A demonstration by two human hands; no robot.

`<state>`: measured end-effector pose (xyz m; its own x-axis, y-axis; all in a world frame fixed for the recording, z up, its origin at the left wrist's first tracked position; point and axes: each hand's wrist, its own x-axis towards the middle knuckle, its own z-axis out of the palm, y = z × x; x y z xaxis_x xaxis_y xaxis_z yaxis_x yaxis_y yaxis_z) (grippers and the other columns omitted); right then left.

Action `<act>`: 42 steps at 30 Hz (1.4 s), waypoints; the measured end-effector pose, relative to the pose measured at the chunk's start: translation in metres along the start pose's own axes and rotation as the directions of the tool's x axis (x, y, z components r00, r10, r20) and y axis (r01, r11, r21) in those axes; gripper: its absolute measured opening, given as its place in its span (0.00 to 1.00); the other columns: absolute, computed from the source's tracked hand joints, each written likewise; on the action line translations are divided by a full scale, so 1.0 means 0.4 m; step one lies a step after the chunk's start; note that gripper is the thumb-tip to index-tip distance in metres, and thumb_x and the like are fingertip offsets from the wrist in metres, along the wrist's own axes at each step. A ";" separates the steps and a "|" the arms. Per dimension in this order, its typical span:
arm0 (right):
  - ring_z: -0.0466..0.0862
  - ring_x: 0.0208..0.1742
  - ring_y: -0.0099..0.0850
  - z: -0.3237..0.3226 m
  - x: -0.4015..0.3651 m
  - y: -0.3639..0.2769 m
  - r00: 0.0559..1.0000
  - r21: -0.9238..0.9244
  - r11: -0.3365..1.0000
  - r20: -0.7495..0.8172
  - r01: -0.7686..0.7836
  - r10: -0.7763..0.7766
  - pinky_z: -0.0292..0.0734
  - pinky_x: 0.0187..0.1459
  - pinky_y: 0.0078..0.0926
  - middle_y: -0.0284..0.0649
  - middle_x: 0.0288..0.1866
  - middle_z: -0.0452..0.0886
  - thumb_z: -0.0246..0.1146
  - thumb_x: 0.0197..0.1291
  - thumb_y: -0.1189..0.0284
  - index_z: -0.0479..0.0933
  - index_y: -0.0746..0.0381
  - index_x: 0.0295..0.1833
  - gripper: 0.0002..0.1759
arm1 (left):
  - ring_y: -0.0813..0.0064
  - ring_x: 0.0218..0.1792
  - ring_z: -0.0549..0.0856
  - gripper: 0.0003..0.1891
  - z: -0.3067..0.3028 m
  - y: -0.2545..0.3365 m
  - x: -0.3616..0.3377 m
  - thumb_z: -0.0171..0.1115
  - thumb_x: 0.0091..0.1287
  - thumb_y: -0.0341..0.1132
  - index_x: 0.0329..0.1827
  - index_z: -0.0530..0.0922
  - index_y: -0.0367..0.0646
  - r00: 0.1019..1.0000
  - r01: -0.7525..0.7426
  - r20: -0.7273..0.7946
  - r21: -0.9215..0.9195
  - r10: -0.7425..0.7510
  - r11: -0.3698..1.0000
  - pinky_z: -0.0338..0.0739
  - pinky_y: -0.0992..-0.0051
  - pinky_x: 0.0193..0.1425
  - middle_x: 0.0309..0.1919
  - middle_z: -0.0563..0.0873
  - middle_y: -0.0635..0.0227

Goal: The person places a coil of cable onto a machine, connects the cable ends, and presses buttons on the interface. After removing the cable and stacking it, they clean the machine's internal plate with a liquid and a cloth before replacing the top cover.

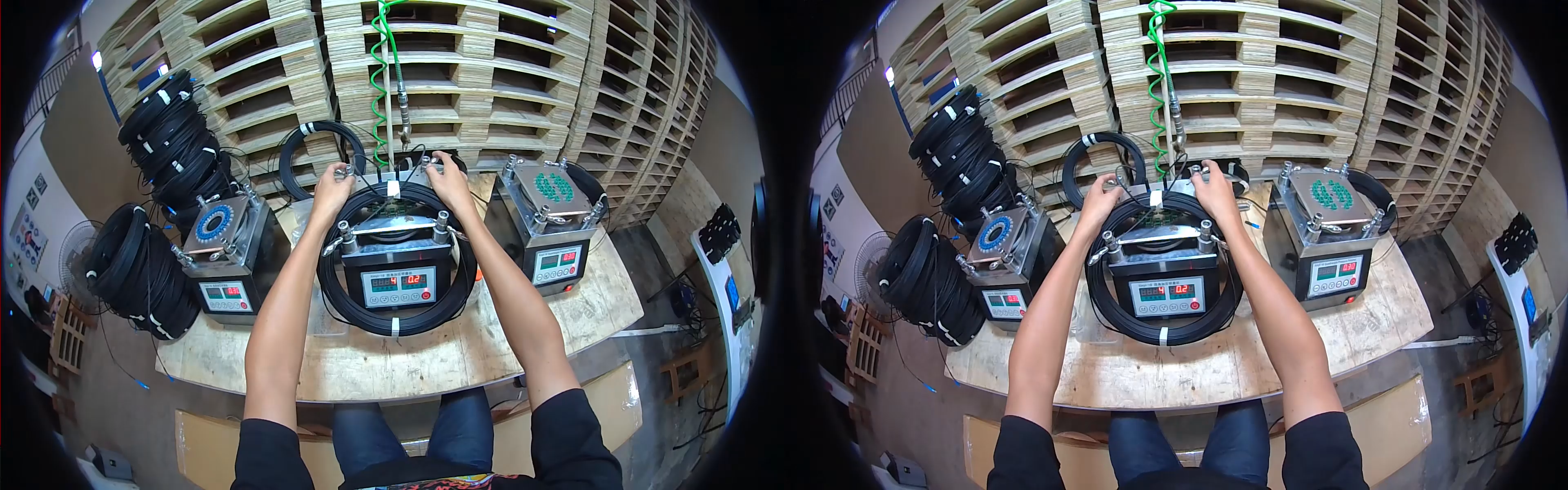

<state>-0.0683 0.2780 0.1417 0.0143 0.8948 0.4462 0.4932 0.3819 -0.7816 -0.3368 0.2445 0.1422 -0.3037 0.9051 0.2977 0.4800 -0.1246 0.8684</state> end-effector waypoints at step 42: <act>0.83 0.61 0.61 0.000 0.000 0.000 0.997 -0.013 0.997 -0.008 -0.075 0.075 0.77 0.64 0.47 0.66 0.56 0.83 0.63 0.67 0.58 0.74 0.60 0.69 0.29 | 0.69 0.39 0.89 0.26 -0.007 0.021 -0.014 0.68 0.64 0.36 0.66 0.78 0.39 1.000 -0.026 -0.016 -0.010 0.026 1.000 0.81 0.68 0.48 0.37 0.91 0.57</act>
<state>-0.0683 0.2778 0.1417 0.0582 0.9190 0.3900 0.5016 0.3108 -0.8073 -0.3335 0.2374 0.1492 -0.3045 0.8949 0.3262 0.4796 -0.1519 0.8642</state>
